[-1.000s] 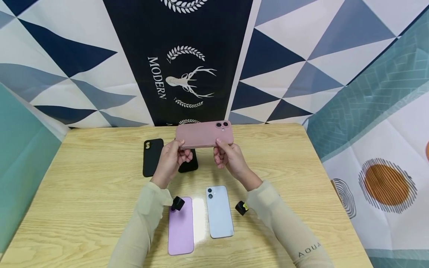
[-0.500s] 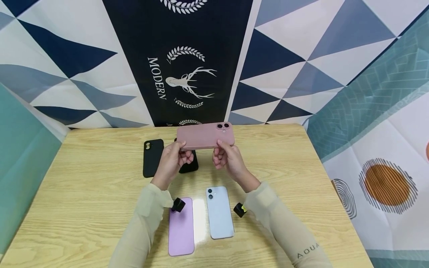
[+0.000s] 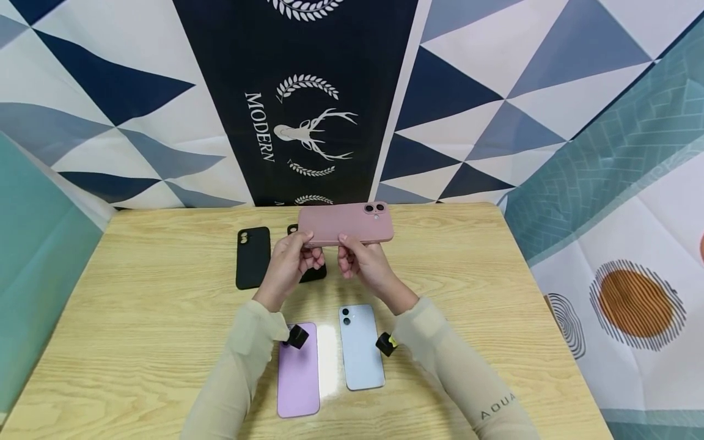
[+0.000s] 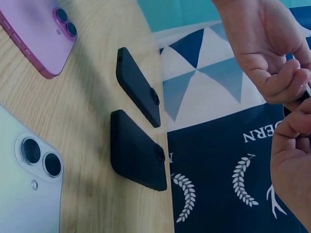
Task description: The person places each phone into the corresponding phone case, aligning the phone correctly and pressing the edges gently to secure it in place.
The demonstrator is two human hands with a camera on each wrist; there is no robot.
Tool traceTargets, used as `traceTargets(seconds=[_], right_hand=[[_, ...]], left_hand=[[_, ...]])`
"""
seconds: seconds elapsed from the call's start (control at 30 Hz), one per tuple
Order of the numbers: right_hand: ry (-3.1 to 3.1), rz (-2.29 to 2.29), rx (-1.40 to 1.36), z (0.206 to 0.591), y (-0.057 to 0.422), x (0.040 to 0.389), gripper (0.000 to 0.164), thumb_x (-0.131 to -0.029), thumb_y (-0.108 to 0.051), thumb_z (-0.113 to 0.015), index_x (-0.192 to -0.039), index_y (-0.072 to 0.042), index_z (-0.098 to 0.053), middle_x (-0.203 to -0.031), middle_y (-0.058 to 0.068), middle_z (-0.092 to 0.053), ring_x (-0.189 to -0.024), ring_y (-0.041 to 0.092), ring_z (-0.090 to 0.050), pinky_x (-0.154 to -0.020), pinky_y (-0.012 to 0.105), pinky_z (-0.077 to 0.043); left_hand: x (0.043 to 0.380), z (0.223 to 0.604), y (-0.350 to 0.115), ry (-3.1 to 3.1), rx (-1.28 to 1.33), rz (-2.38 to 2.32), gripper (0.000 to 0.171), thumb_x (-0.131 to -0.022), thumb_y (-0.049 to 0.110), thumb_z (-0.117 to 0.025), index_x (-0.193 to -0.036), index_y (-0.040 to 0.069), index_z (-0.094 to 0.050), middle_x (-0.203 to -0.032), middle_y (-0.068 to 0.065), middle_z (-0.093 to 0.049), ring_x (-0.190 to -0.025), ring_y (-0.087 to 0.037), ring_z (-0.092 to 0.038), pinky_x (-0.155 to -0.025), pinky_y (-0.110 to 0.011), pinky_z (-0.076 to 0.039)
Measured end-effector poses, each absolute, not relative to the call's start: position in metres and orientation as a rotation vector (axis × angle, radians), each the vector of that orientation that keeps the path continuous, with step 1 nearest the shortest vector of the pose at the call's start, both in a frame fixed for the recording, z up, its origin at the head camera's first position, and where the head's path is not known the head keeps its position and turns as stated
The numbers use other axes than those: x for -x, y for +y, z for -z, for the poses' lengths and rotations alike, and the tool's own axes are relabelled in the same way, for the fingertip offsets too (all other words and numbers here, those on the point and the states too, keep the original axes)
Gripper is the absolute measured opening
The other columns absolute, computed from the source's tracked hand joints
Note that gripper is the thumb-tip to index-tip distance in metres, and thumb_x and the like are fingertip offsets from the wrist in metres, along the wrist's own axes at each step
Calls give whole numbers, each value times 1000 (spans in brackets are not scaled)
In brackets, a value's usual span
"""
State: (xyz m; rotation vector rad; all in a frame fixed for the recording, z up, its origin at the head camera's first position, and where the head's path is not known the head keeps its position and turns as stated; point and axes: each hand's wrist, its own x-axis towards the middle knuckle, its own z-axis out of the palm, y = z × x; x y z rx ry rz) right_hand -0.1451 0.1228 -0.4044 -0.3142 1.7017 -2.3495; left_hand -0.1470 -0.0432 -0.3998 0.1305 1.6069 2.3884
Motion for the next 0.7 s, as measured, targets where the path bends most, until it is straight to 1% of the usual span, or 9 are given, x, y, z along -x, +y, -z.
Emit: traceTargets(seconds=[0.13,0.23,0.33,0.47,0.53,0.6,0.7], right_hand=[[1699,2358,255,404,122,145,33,-95,-18,-42,-65,-10,-54,-52,-5,-54,-43,5,-48,-40,17,-43],[1649,2368,201,404,119,144,36,-96,-23,-40,-64,-11,-53,-50,-5,-54,-42,5,-48,-40,17,-43],[1633,2347,192,404,115,142,38,-97,-26,-40,-64,-12,-52,-48,-5,-52,-40,4,-47,-39,16,-41],[1642,2352,245,402,111,141,38,-97,-20,-43,-60,-12,-49,-47,-6,-48,-38,3,-41,-38,15,-36],[1634,2374,274,402,111,142,39,-96,-16,-42,-57,-12,-47,-46,-6,-45,-37,4,-37,-38,15,-32],[1601,2402,288,401,112,143,40,-95,-13,-41,-55,-12,-46,-44,-5,-42,-37,4,-35,-39,16,-30],[1517,2450,292,401,115,144,41,-94,-10,-38,-54,-12,-44,-44,-5,-40,-37,5,-34,-39,18,-28]], left_hand=[[147,399,-43,1575,-131,-2402,24,-97,16,-38,-82,6,-54,-63,2,-55,-56,-8,-51,-55,-19,-49],[146,399,-41,1529,-121,-2429,23,-96,14,-38,-82,7,-54,-63,1,-56,-56,-8,-52,-55,-19,-49],[146,399,-38,1508,-139,-2422,25,-98,14,-37,-82,9,-56,-65,1,-58,-58,-8,-54,-57,-19,-49],[144,398,-35,1521,-178,-2377,27,-99,15,-38,-83,10,-59,-67,1,-60,-60,-8,-55,-58,-20,-50],[144,397,-35,1556,-198,-2349,26,-99,17,-39,-84,8,-58,-67,1,-60,-60,-9,-55,-58,-20,-50],[143,396,-37,1610,-219,-2310,28,-99,21,-39,-85,6,-58,-66,1,-59,-59,-9,-55,-58,-21,-51],[144,394,-40,1720,-227,-2236,35,-100,30,-39,-85,4,-58,-66,2,-59,-59,-9,-57,-57,-21,-51]])
